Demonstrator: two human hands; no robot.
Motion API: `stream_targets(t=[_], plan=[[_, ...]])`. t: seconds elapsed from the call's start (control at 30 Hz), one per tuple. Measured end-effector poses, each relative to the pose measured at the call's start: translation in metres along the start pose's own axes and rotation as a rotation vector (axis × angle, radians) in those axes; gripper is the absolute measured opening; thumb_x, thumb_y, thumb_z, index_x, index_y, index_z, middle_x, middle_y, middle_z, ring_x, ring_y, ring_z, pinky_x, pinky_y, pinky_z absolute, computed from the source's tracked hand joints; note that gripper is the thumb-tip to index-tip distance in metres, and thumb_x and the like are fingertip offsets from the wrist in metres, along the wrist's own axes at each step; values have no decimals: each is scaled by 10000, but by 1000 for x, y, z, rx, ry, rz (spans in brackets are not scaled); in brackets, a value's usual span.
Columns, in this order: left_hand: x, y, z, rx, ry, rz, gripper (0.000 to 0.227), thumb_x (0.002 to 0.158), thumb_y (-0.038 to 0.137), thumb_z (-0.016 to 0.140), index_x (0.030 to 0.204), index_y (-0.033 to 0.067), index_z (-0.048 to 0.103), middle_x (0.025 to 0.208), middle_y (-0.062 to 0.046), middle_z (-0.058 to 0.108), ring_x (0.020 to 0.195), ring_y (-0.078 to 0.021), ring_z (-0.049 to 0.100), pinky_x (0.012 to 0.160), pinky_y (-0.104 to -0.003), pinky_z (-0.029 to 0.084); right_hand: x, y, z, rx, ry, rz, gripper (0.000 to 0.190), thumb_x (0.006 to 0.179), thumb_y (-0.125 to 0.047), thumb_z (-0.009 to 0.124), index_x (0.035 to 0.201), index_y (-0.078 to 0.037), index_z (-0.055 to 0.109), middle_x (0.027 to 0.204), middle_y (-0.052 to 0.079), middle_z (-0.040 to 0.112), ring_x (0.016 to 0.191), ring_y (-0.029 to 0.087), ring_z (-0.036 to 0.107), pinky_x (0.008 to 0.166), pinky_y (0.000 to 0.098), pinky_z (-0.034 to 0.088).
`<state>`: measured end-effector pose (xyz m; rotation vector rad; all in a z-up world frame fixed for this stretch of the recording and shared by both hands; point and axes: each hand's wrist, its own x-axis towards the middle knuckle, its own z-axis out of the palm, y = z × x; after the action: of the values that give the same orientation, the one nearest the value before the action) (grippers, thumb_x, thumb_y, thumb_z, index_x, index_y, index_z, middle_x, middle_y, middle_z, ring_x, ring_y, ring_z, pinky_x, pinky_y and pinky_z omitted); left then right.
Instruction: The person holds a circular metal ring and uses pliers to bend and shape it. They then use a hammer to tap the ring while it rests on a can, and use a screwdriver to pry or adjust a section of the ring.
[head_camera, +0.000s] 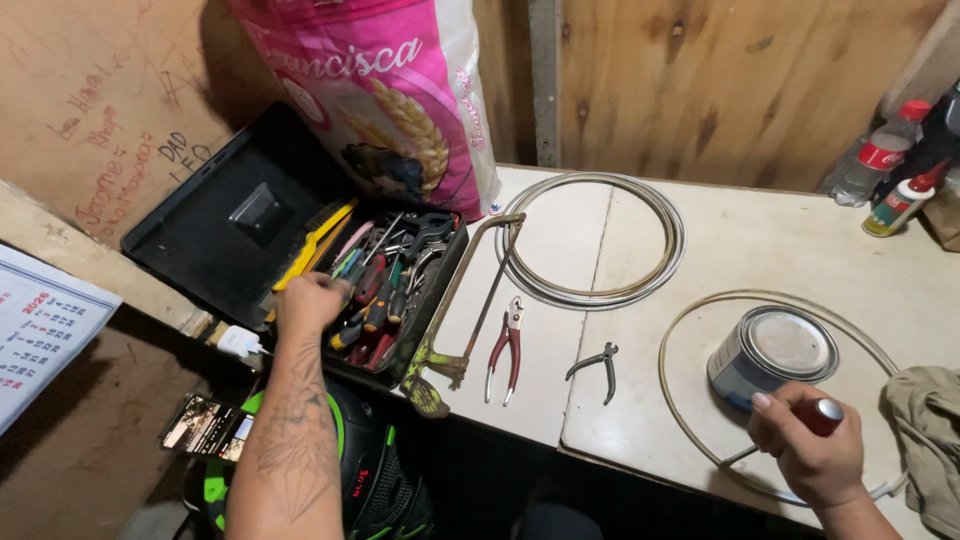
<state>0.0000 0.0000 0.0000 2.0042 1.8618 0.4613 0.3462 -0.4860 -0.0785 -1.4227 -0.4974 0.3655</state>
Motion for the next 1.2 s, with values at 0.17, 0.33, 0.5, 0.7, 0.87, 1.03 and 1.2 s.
stream_targets(t=[0.17, 0.33, 0.5, 0.7, 0.87, 1.03, 1.2], plan=[[51, -45, 30, 176, 41, -66, 342, 859, 134, 632, 1150, -24, 721, 1158, -263, 720, 1082, -472, 676, 913, -522, 554, -1, 5, -5, 48, 9, -45, 355, 909, -67, 636, 615, -24, 443, 445, 158, 418, 401, 228, 405, 429, 321, 342], [101, -67, 41, 339, -172, -124, 559, 781, 172, 571, 1243, -119, 696, 1272, -271, 707, 1174, -398, 684, 940, -375, 547, 0, 7, -4, 58, -10, -26, 346, 912, -55, 632, 622, -8, 450, 437, 141, 390, 395, 228, 390, 412, 334, 319], [97, -83, 45, 237, -98, -136, 563, 775, 270, 702, 1216, -80, 716, 1248, -237, 714, 1138, -388, 694, 918, -372, 550, -3, 1, -1, 70, -26, -38, 361, 906, -46, 623, 599, -23, 435, 437, 142, 403, 399, 213, 367, 404, 325, 297], [58, -21, 21, 21, 25, -147, 587, 753, 417, 750, 1121, -40, 741, 1191, -253, 719, 1094, -432, 683, 921, -420, 533, -3, -4, 3, 34, -30, -55, 376, 896, -63, 638, 573, -22, 449, 418, 132, 417, 382, 203, 389, 389, 312, 312], [93, -16, 42, 228, 161, 246, 532, 902, 441, 608, 998, -55, 774, 1017, -308, 730, 994, -553, 666, 936, -513, 516, -4, -5, 5, -11, -35, -48, 366, 870, -84, 673, 573, -29, 467, 417, 122, 448, 374, 190, 382, 372, 295, 288], [73, 3, 36, 214, 449, 530, 394, 944, 307, 674, 1124, -34, 755, 884, -303, 735, 828, -497, 706, 768, -550, 552, -4, -4, 5, 26, -49, -52, 359, 875, -73, 669, 582, -33, 467, 425, 112, 435, 384, 181, 367, 381, 295, 281], [78, -10, 26, 169, 802, 727, 278, 934, 296, 710, 1059, 65, 801, 854, -184, 759, 734, -421, 703, 640, -519, 507, 3, 21, -1, 48, -47, -23, 370, 872, -97, 715, 603, -93, 462, 504, 4, 385, 432, 104, 362, 387, 240, 253]])
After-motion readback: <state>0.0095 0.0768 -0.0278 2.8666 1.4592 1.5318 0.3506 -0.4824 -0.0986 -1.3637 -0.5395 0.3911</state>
